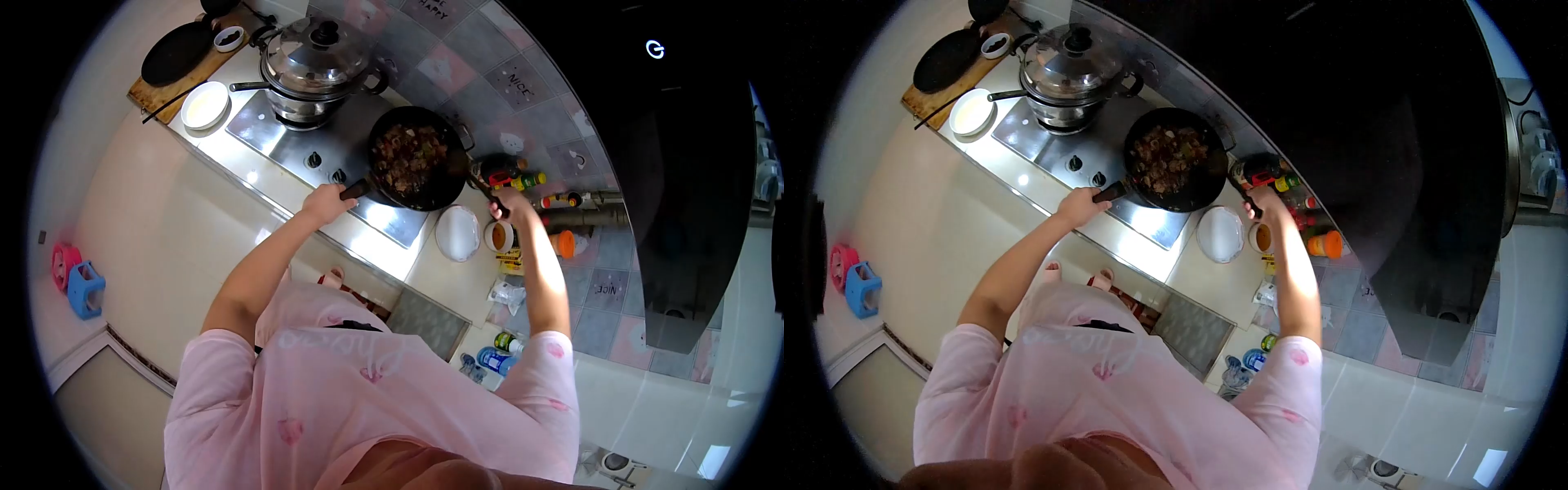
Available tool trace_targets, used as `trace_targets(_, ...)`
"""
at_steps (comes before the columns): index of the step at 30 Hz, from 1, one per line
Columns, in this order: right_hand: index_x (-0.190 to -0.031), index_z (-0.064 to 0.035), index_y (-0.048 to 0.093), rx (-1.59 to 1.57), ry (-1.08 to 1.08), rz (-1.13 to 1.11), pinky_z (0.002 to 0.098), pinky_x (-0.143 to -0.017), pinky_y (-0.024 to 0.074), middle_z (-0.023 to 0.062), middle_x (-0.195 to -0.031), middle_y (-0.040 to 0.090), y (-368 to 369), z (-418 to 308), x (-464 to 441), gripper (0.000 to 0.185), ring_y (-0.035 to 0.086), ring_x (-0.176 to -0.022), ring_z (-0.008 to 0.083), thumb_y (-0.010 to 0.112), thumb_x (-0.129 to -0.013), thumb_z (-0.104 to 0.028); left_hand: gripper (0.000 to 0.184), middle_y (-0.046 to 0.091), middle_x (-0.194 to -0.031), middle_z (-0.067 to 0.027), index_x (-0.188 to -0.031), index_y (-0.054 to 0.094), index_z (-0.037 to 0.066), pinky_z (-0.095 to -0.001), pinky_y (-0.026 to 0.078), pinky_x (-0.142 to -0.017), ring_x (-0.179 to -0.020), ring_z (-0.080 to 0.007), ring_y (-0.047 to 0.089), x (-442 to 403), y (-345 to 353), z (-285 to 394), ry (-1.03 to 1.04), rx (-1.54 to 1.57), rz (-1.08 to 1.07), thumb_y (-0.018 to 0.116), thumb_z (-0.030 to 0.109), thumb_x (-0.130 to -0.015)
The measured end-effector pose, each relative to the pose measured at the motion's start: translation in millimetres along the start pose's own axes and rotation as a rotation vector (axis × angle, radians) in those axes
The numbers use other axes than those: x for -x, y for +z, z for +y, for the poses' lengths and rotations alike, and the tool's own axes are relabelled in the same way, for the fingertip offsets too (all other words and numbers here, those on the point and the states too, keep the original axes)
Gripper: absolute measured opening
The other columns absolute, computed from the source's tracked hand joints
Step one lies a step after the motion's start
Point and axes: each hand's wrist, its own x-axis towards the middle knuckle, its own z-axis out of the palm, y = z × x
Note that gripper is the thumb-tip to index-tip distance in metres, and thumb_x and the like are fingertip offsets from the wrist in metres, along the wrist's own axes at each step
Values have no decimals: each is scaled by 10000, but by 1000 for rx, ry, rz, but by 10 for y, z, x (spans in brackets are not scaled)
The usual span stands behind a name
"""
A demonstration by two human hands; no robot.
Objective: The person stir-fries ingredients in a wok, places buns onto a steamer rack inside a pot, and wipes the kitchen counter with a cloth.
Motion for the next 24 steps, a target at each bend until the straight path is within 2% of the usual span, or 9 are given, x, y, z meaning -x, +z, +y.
trace_targets(2,-923,-7,442,-211,108,-279,215,-340,280,80,-685,518,188,79,-400,128,408,-451,104,421,-964,-126,468,680,-993,-176,-1130,656,78,-403,505,-831,-954,-321,647,11,24,-4,10,-13,17,668,420,-810)
trace_targets(7,-849,2,510,106,-127,-205,252,-340,262,94,-680,540,231,-154,-195,204,395,-435,117,511,-939,-181,424,681,-882,-180,-1077,678,75,-406,499,-776,-852,-323,659,-19,43,-25,53,-1,76,662,411,-819)
trace_targets(11,-704,22,541,322,-241,-38,365,-345,329,101,-551,518,447,-349,-476,289,490,-413,213,582,-891,-194,417,680,-867,-184,-1086,676,80,-408,501,-773,-835,-327,660,16,56,-25,34,0,37,660,402,-822)
trace_targets(12,-739,11,578,325,-320,-9,391,-418,419,141,-619,589,633,-321,-499,230,581,-508,262,629,-841,-189,416,680,-861,-184,-1088,676,81,-409,502,-772,-830,-327,660,-8,38,-12,31,2,38,659,400,-823)
trace_targets(14,-916,-3,655,913,-1251,249,438,-579,515,241,-709,641,900,-59,-707,234,640,-653,384,586,-853,-217,415,678,-846,-186,-1086,676,76,-411,503,-768,-821,-328,661,-50,56,-52,64,-5,54,658,397,-824)
trace_targets(15,-997,-7,660,982,-1152,248,457,-728,515,306,-838,616,1047,-18,-337,268,628,-816,413,562,-842,-202,415,678,-839,-186,-1085,676,73,-412,503,-767,-816,-329,661,-62,88,-77,80,-8,58,657,395,-825)
trace_targets(19,-1348,-46,458,1445,-977,234,452,-690,548,202,-919,650,1145,451,660,469,663,-835,362,421,-883,-93,428,677,-882,-191,-1086,672,60,-412,502,-788,-860,-332,656,-65,72,-62,73,-5,59,657,395,-821)
trace_targets(22,-1332,-60,497,1497,-1023,235,419,-702,553,189,-956,662,669,672,857,449,665,-841,345,484,-899,-176,466,681,-980,-185,-1121,657,59,-398,502,-832,-938,-321,651,31,23,26,7,-11,3,657,412,-817)
trace_targets(24,-1318,-72,521,1363,-646,98,386,-731,561,201,-1028,668,490,259,1578,467,674,-860,332,555,-872,-206,470,681,-979,-184,-1125,656,59,-397,501,-835,-938,-318,652,-35,49,-24,57,-65,18,656,416,-819)
